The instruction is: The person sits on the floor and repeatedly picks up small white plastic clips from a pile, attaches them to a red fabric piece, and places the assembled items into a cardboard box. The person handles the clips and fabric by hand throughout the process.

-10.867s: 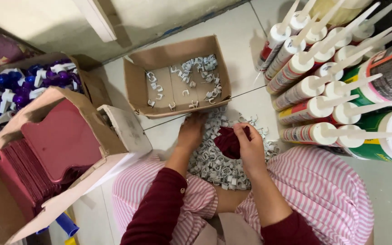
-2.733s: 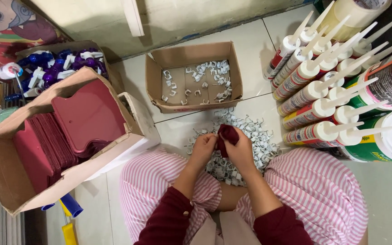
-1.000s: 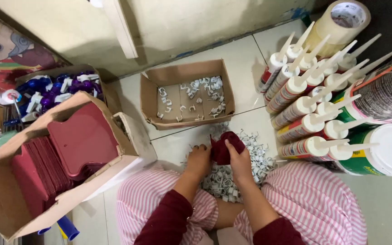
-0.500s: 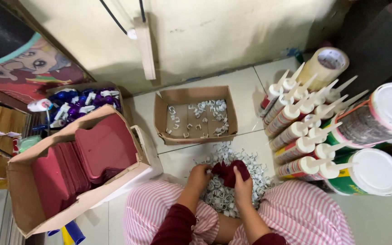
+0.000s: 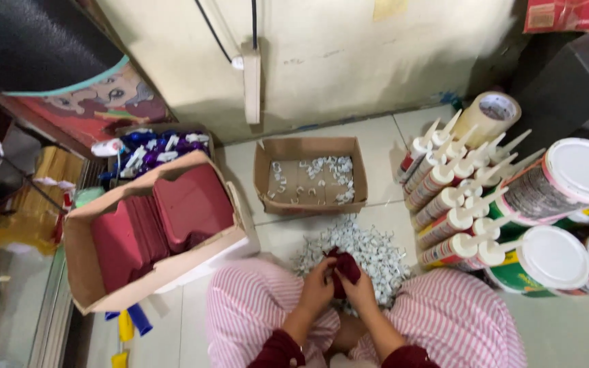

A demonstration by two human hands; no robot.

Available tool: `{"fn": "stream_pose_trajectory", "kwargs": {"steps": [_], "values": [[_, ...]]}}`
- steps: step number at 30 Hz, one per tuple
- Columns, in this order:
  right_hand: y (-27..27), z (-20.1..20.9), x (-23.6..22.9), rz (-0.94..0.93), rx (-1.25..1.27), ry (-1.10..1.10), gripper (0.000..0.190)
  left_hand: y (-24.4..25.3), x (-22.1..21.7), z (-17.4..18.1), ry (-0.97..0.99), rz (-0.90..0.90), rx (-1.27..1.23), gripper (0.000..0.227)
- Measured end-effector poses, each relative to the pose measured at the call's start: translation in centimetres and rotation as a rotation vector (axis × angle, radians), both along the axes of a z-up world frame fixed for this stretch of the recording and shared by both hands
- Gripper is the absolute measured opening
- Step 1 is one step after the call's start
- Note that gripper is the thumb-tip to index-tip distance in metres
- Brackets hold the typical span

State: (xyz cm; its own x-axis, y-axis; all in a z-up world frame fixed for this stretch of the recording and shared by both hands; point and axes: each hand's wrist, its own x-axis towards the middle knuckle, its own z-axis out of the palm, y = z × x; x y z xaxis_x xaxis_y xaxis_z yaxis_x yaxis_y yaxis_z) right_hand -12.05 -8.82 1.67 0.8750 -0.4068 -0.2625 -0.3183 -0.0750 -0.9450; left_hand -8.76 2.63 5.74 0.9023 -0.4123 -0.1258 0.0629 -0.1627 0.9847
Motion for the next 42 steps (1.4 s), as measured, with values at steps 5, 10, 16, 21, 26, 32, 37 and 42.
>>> {"fn": "stream_pose_trajectory", "kwargs": {"steps": [5,10,16,21,26,32,37,42], "values": [[-1.2,-0.6,-0.9,-0.096,-0.235,0.005,0.030,0.0,-0.2,1.2,0.014,-0.092,-0.059,0.040],[-0.1,5.5,-1.3,-0.172,-0.174,0.062,0.028,0.1,0.2,2.1,0.186,-0.031,-0.034,0.039],[1.5,9.6,-2.1,-0.372,0.226,0.205,0.074,0.6,1.0,-3.1,0.228,0.007,-0.217,0.034],[1.8,7.9,-1.9,-0.133,0.211,0.224,0.075,0.8,1.1,-3.0,0.258,-0.028,-0.162,0.023],[1.0,4.1,-1.7,-0.074,-0.027,0.134,0.046,0.5,1.3,-8.0,0.135,0.040,-0.039,0.022],[0.4,5.2,-0.9,-0.002,-0.150,0.173,0.042,0.1,1.4,-7.1,0.245,0.008,-0.113,0.024],[0.5,5.7,-0.6,0.031,-0.064,0.211,0.048,0.0,1.0,-2.9,0.268,-0.005,-0.145,0.025],[0.1,3.4,0.0,-0.057,0.071,0.214,0.053,-0.2,1.2,-3.8,0.164,0.006,-0.044,0.021]]}}
